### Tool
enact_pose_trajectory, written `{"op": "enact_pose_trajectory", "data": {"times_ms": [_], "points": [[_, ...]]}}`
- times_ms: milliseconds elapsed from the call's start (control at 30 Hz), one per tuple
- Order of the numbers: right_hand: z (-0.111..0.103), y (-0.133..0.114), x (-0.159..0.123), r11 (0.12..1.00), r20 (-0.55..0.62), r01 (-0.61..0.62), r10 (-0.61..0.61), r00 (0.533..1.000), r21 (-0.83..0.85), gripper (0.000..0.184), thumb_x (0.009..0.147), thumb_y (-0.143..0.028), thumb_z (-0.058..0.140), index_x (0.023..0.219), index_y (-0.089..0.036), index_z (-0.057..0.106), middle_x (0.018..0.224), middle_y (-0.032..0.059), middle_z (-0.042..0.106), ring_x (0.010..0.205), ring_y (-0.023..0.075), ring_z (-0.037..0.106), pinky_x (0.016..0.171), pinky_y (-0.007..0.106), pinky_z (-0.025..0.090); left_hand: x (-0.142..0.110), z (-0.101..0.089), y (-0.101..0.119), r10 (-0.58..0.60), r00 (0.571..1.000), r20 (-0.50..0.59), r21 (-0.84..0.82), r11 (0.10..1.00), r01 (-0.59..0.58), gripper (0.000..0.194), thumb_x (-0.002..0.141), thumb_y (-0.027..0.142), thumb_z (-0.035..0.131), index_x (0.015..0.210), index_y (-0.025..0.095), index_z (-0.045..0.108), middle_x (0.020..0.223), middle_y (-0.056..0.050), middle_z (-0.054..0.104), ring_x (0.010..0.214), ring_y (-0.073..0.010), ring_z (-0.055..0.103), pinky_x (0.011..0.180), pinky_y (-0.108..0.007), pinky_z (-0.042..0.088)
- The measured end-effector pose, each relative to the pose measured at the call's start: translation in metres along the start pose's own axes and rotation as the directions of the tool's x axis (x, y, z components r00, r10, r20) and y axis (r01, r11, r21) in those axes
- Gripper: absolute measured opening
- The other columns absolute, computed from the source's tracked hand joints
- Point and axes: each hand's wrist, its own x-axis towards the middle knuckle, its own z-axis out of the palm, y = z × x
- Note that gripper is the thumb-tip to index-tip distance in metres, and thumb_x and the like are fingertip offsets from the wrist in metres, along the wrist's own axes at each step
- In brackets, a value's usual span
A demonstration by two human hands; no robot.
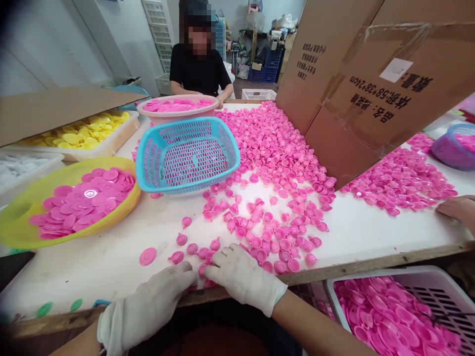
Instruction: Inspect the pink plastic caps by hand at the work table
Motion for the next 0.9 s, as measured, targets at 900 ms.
{"op": "enact_pose_trajectory", "data": {"times_ms": [900], "points": [[-0.010, -0.002, 0.001, 0.501, -0.106, -0.148, 0.444, 0.890, 0.853, 0.023, 0.077, -0.003, 0.039, 0.090, -0.020, 0.048, 0.079, -0.0013, 0.054, 0.070, 0.0107, 0.053, 0.065, 0.022, 0.042, 0.066, -0.045, 0.004, -0.179, 0.969, -0.172, -0.263, 0.956, 0.130, 0.025, 0.083, 0.020, 0.041, 0.106, 0.019, 0.052, 0.081, -0.003, 0.063, 0.071, -0.0161, 0.059, 0.066, -0.027, 0.044]]}}
